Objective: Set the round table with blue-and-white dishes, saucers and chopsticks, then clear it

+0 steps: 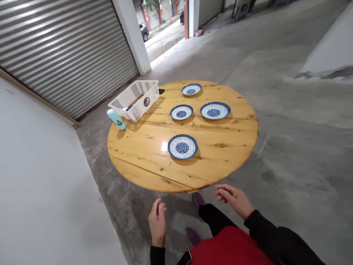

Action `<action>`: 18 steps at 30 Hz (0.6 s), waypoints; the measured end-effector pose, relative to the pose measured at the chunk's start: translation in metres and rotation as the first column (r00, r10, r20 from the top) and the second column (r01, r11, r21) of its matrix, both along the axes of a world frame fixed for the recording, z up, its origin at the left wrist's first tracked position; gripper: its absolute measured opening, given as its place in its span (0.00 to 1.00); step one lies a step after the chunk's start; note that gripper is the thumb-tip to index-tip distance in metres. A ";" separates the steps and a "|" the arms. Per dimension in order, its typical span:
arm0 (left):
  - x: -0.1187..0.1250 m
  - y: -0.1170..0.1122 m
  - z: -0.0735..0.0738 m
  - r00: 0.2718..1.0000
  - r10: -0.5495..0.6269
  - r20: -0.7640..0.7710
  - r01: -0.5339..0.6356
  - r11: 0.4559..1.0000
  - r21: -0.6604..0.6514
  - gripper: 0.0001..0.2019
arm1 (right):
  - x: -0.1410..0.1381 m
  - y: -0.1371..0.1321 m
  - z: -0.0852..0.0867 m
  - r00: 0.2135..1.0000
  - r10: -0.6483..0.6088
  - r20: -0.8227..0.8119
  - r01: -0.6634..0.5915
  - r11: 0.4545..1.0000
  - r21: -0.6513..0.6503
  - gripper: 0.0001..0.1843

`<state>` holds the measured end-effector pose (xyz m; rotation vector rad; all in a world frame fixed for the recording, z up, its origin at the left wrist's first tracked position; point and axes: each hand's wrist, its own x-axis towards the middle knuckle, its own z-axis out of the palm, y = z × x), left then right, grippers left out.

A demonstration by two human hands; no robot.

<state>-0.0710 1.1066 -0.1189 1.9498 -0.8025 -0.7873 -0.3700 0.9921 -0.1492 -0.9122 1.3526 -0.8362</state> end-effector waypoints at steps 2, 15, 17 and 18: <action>-0.005 -0.030 0.003 0.998 -0.059 -0.014 0.059 0.998 -0.010 0.30 | -0.009 -0.034 -0.001 0.995 -0.100 0.027 0.100 0.995 -0.010 0.23; -0.006 -0.161 -0.018 0.970 -0.051 -0.239 0.065 0.996 0.053 0.39 | -0.014 -0.292 -0.008 0.836 -0.540 0.098 0.529 0.841 0.119 0.05; -0.009 -0.171 -0.019 0.960 -0.018 -0.279 0.039 0.997 0.070 0.41 | -0.019 -0.315 -0.011 0.834 -0.547 0.074 0.534 0.834 0.140 0.09; -0.010 -0.174 -0.020 0.958 -0.016 -0.285 0.040 0.996 0.077 0.41 | -0.021 -0.325 -0.012 0.834 -0.548 0.065 0.535 0.831 0.150 0.11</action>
